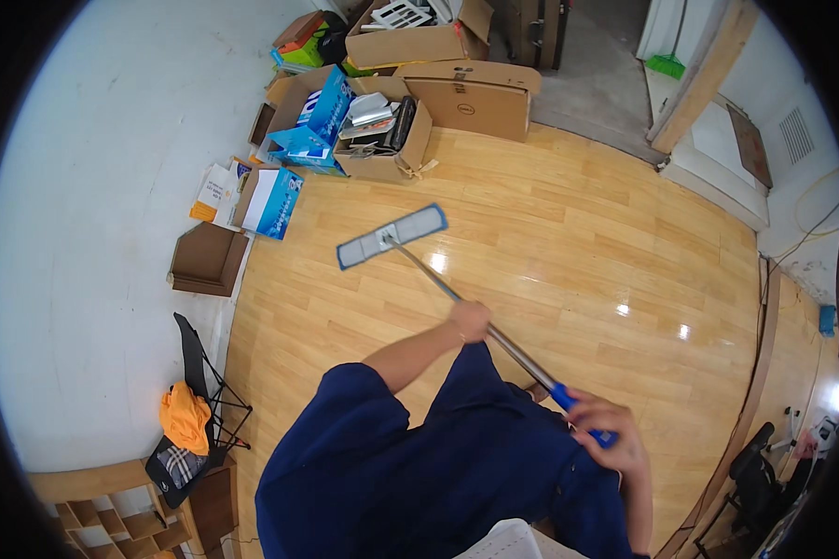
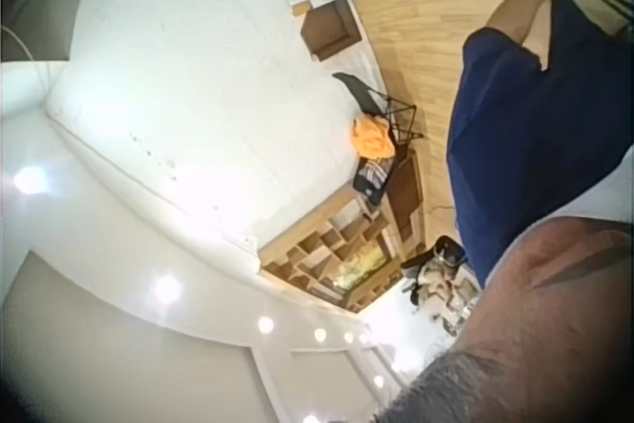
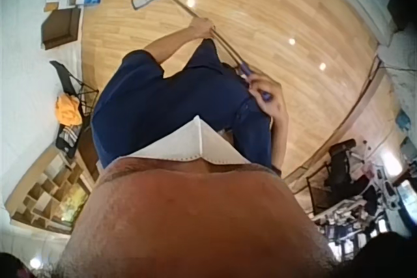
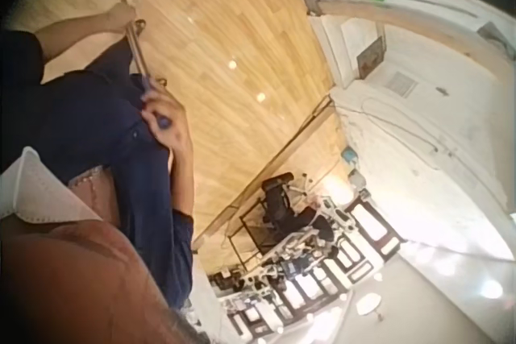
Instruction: The person cleans an office by mopping the wooden floor with a flat mop and wiping a wooden pillar with a cloth.
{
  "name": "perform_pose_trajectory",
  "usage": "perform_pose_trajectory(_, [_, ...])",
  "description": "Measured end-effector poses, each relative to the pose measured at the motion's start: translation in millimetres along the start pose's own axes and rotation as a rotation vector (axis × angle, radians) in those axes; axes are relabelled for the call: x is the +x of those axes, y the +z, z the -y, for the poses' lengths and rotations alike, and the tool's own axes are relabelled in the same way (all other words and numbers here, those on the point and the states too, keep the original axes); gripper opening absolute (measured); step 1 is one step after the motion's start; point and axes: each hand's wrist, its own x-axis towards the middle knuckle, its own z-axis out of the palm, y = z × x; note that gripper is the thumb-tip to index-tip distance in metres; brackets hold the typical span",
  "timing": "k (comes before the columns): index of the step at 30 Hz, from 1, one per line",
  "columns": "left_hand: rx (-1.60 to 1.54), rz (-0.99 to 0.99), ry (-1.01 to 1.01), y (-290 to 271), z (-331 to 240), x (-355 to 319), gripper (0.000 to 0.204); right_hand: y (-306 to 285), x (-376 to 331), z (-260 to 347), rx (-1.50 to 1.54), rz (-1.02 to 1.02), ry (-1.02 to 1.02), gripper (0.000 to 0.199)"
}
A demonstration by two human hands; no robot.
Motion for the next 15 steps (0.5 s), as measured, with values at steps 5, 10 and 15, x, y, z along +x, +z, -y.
perform_pose_trajectory(5, [-0.102,0.110,0.299,-1.4,-185.6,-4.2,0.017,-63.0,-171.0,46.3,-0.003,-0.270,0.077,0.019])
perform_pose_trajectory(10, [-0.202,0.078,0.680,-3.8,-335.4,-14.0,0.025,-73.4,-294.8,99.5,0.004,-0.877,-0.254,0.025])
perform_pose_trajectory(15, [-0.310,0.065,0.811,3.6,-385.4,-19.2,0.021,-89.1,-340.3,91.7,0.126,-1.101,-0.367,0.025])
